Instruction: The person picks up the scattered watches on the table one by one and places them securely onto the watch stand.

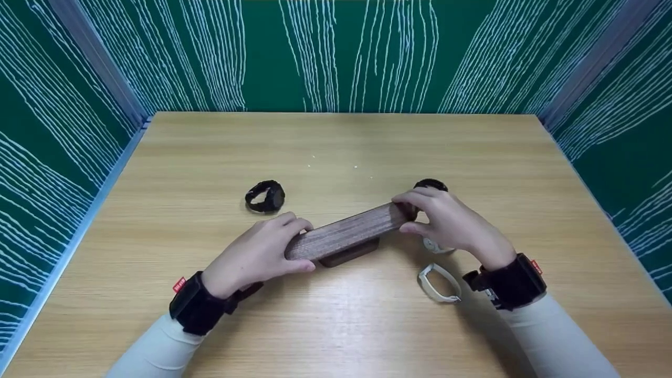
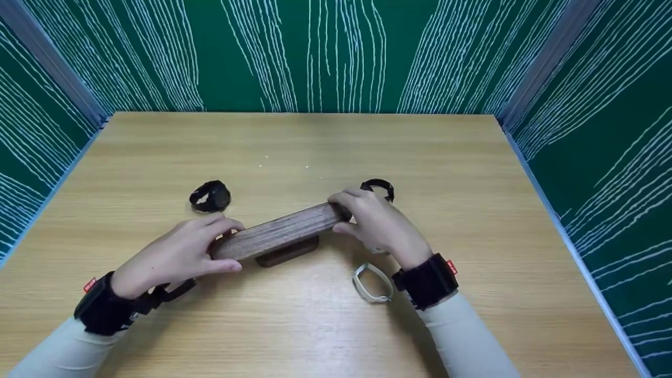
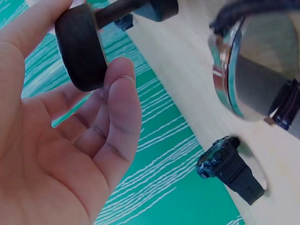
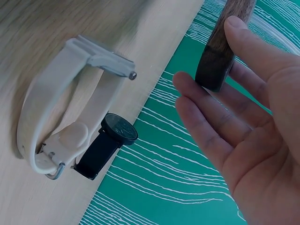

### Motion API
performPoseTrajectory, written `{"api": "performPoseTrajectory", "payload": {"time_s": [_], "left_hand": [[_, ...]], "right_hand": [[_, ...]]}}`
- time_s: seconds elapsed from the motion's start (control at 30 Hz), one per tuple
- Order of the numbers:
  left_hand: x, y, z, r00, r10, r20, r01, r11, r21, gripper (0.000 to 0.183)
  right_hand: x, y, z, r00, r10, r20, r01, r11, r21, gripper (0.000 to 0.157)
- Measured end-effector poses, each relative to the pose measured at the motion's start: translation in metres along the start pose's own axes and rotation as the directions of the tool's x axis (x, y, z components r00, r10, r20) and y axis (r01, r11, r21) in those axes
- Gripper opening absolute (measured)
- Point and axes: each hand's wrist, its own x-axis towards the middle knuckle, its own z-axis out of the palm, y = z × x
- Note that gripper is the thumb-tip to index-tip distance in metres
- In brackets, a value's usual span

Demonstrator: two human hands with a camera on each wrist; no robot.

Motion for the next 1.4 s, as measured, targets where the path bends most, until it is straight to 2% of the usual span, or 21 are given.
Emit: {"api": "performPoseTrajectory", "payload": {"time_s": [0.77,1.1,1.4], "left_hand": [[0.024,-0.025,-0.012,0.999,-0.043,-0.023,0.043,0.999,0.011,0.056],[0.031,-0.031,-0.013,0.997,-0.079,-0.024,0.078,0.997,-0.025,0.054],[0.033,-0.031,-0.015,0.997,-0.070,-0.014,0.069,0.997,-0.015,0.056]], "right_hand": [[0.000,-0.003,0.007,0.994,-0.021,-0.109,0.013,0.997,-0.073,0.049],[-0.003,-0.010,0.006,0.993,-0.003,-0.119,-0.007,0.997,-0.079,0.049],[-0.006,-0.017,0.005,0.995,0.026,-0.100,-0.033,0.997,-0.068,0.048]]}}
